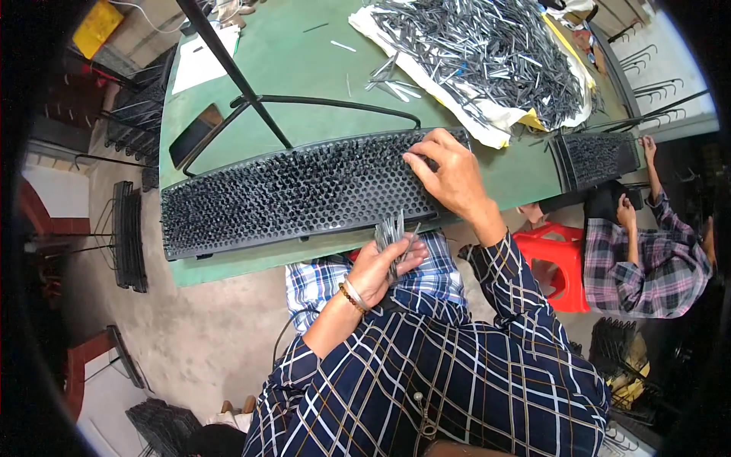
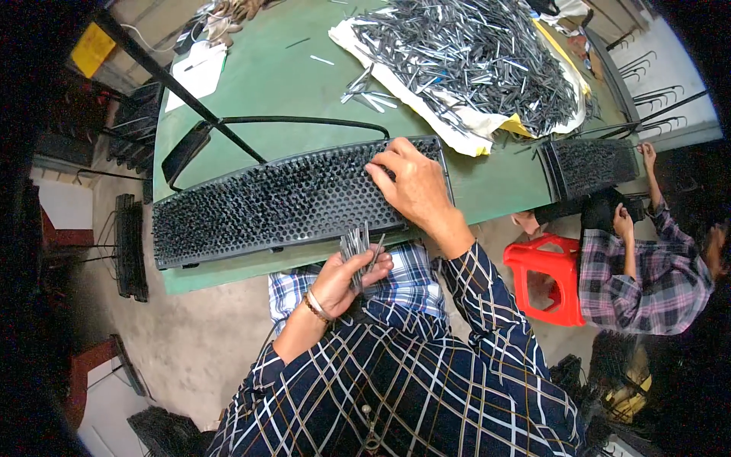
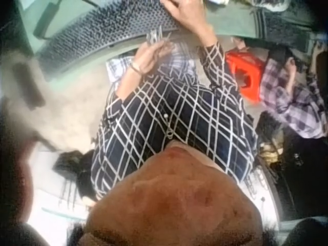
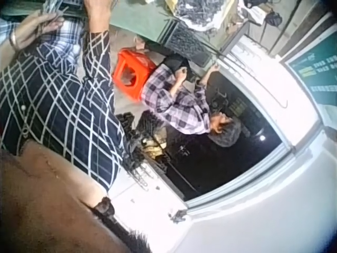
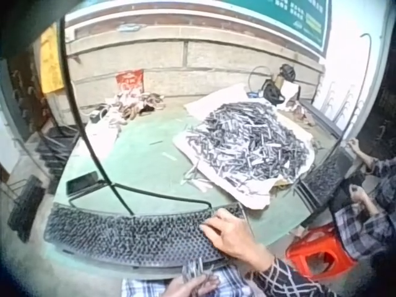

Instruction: Assembling small metal rods into a perforated base.

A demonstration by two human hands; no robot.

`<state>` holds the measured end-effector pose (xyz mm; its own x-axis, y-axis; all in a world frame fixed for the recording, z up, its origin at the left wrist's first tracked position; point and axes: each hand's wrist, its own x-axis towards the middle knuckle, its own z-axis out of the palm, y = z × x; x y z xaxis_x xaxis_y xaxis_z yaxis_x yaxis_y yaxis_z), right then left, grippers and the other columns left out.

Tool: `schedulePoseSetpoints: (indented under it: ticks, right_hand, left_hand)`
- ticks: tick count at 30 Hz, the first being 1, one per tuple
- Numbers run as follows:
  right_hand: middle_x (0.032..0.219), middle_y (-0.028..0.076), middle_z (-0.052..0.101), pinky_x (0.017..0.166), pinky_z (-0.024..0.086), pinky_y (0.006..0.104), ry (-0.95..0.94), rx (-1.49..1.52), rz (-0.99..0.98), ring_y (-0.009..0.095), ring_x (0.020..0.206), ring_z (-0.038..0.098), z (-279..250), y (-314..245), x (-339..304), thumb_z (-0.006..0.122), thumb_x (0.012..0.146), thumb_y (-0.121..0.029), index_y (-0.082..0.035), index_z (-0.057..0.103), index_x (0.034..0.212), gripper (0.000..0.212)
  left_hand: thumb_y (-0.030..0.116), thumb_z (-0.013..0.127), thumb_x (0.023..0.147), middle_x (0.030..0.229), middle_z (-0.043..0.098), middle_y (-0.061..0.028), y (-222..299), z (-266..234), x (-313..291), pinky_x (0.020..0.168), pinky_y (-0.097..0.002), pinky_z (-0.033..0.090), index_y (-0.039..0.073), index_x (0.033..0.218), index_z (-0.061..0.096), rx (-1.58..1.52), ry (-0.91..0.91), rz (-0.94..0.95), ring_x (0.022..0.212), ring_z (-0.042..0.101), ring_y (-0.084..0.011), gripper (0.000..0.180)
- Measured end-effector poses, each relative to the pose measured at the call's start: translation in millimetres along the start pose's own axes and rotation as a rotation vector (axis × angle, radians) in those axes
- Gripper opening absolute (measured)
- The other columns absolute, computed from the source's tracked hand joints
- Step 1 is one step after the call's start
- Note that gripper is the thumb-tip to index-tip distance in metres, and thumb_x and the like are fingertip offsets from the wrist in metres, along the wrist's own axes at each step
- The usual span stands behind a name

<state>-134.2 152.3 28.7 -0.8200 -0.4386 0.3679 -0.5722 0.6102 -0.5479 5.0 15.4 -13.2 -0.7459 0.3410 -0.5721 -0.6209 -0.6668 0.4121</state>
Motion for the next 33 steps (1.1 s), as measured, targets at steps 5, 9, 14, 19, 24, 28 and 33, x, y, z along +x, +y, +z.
schedulePoseSetpoints:
  ticks: [5,9,14,19,24,28,33]
  right_hand:
    - [0.082,0.011,0.059,0.062,0.048,0.0365,-0.036,-0.079,-0.011,0.028,0.069,0.059,5,-6,6,0.066,0.079,-0.019,-0.002,0.066,0.083,0.017]
    - [0.080,0.011,0.058,0.058,0.047,0.0350,0.019,-0.070,-0.032,0.027,0.067,0.059,10,0,8,0.065,0.080,-0.015,-0.001,0.066,0.081,0.014]
    - [0.077,0.006,0.057,0.050,0.040,0.0248,0.250,0.112,-0.013,0.012,0.055,0.050,3,-1,8,0.066,0.079,-0.006,0.000,0.064,0.080,0.006]
    - [0.078,0.004,0.058,0.048,0.036,0.0221,0.275,0.188,0.110,0.008,0.054,0.045,-2,3,-1,0.067,0.079,-0.006,0.000,0.065,0.081,0.007]
    - [0.078,0.004,0.058,0.049,0.037,0.0222,0.324,0.240,0.154,0.008,0.055,0.047,6,8,-10,0.068,0.080,-0.007,0.000,0.065,0.082,0.008]
    - [0.079,0.004,0.058,0.049,0.037,0.0218,0.345,0.237,0.124,0.008,0.055,0.048,9,8,-10,0.067,0.080,-0.007,-0.001,0.065,0.083,0.007]
    - [0.081,0.005,0.059,0.046,0.037,0.0216,0.299,0.214,0.127,0.007,0.054,0.047,16,10,-19,0.067,0.081,-0.006,-0.001,0.065,0.084,0.006]
  left_hand:
    - [0.013,0.055,0.091,0.104,0.061,-0.0177,1,2,-1,0.088,-0.0348,0.051,-0.004,0.110,0.053,0.018,0.019,0.004,0.098,0.061,-0.0268,0.026]
    - [0.012,0.055,0.090,0.105,0.061,-0.0176,2,5,-2,0.088,-0.0340,0.051,-0.004,0.110,0.053,0.017,0.018,0.000,0.100,0.061,-0.0271,0.026]
    - [0.013,0.055,0.091,0.105,0.061,-0.0173,1,2,0,0.088,-0.0339,0.051,-0.003,0.111,0.053,0.010,0.026,0.010,0.100,0.061,-0.0268,0.026]
    - [0.012,0.055,0.091,0.105,0.061,-0.0162,-1,0,1,0.086,-0.0361,0.052,-0.001,0.112,0.053,-0.002,-0.023,-0.006,0.099,0.061,-0.0256,0.025]
    - [0.011,0.056,0.090,0.100,0.061,-0.0111,-4,0,2,0.082,-0.0358,0.054,0.001,0.111,0.053,-0.007,-0.018,0.001,0.095,0.062,-0.0230,0.023]
    - [0.012,0.056,0.090,0.100,0.061,-0.0095,-3,0,1,0.081,-0.0348,0.054,0.002,0.112,0.053,0.046,0.005,0.023,0.094,0.062,-0.0212,0.024]
    - [0.015,0.056,0.091,0.100,0.061,-0.0091,0,-1,2,0.075,-0.0343,0.055,0.003,0.114,0.053,0.077,0.044,-0.011,0.092,0.062,-0.0194,0.026]
